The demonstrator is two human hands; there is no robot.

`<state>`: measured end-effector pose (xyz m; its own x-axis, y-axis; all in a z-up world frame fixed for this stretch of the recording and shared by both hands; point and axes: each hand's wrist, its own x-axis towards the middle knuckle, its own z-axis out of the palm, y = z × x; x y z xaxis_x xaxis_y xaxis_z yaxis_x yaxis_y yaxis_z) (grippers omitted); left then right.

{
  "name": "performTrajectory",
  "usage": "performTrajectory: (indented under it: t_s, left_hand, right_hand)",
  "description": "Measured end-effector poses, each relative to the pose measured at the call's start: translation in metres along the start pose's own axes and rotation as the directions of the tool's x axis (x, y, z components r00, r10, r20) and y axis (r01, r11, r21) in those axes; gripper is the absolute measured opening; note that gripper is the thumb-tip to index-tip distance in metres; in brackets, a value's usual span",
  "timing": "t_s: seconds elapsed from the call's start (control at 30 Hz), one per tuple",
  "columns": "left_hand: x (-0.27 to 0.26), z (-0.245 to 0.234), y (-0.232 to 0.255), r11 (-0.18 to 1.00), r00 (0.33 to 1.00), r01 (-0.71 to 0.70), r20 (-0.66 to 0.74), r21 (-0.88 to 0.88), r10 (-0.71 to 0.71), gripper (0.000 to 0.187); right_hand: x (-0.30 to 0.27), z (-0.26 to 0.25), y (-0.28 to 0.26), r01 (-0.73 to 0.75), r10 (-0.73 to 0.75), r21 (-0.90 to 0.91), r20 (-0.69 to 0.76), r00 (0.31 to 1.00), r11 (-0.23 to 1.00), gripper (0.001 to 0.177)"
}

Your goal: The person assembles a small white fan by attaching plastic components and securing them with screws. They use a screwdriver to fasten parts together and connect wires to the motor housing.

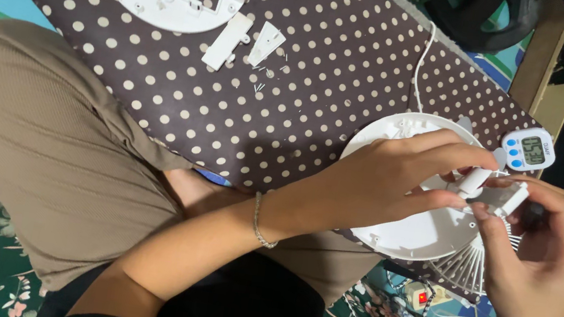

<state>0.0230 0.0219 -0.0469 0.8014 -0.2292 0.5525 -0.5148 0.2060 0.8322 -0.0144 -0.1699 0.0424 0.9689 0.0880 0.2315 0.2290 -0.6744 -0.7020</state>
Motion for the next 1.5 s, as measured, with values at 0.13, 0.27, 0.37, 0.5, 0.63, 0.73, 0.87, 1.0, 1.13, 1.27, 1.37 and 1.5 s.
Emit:
performTrajectory:
  t_s: [0.13,0.27,0.37,0.5,0.63,0.73,0.87,1.0,1.13,1.27,1.37,1.5]
  left_hand:
    - [-0.001,0.002,-0.001,1.000,1.000,0.011,-0.002,0.010,-0.011,0.038]
    - [0.002,0.000,-0.001,1.000,1.000,0.027,-0.001,0.010,-0.027,0.038]
    - [0.003,-0.001,0.001,0.998,0.999,0.052,-0.004,0.023,-0.052,0.039]
    - [0.005,-0.005,0.007,1.000,1.000,0.026,0.003,0.007,-0.026,0.036]
    - [0.009,-0.007,0.018,0.992,0.990,0.122,0.062,0.019,-0.123,0.044]
    - [0.011,-0.009,0.028,0.985,0.982,0.171,0.076,0.035,-0.173,0.041]
    - [0.014,-0.008,0.036,0.963,0.970,0.213,0.079,0.168,-0.228,0.043]
    - [0.011,-0.004,0.041,0.948,0.955,0.280,0.055,0.147,-0.291,0.045]
    - [0.010,-0.001,0.040,0.940,0.947,0.312,0.037,0.139,-0.320,0.046]
    - [0.009,-0.001,0.040,0.933,0.945,0.314,0.037,0.174,-0.325,0.047]
    - [0.008,-0.001,0.040,0.935,0.948,0.304,0.038,0.184,-0.316,0.047]
    - [0.011,0.000,0.044,0.924,0.955,0.275,0.037,0.266,-0.295,0.046]
  right_hand:
    - [-0.001,0.001,0.002,0.045,-0.045,0.003,-0.048,0.998,0.999,0.047]
    - [0.001,0.003,-0.001,0.073,-0.074,-0.062,-0.021,0.997,0.995,0.045]
    - [0.006,0.004,-0.003,0.066,-0.067,-0.030,-0.042,0.997,0.997,0.048]
    - [0.011,0.003,-0.002,0.053,-0.052,0.060,-0.020,0.998,0.997,0.043]
    - [0.013,-0.001,0.003,0.027,-0.030,0.156,0.021,0.999,0.987,0.046]
    - [0.013,-0.003,0.005,0.055,-0.063,0.193,0.040,0.997,0.980,0.043]
    - [0.013,-0.006,0.006,0.016,-0.026,0.197,0.045,0.999,0.980,0.043]
    - [0.015,-0.010,0.012,0.150,-0.158,0.135,0.044,0.987,0.979,0.042]
    - [0.020,-0.012,0.014,0.254,-0.259,0.169,0.007,0.966,0.952,0.040]
    - [0.021,-0.013,0.011,0.269,-0.271,0.197,-0.017,0.962,0.943,0.044]
    - [0.019,-0.011,0.013,0.278,-0.276,0.148,-0.032,0.961,0.949,0.044]
    - [0.012,-0.008,0.018,0.258,-0.251,0.161,-0.061,0.966,0.953,0.038]
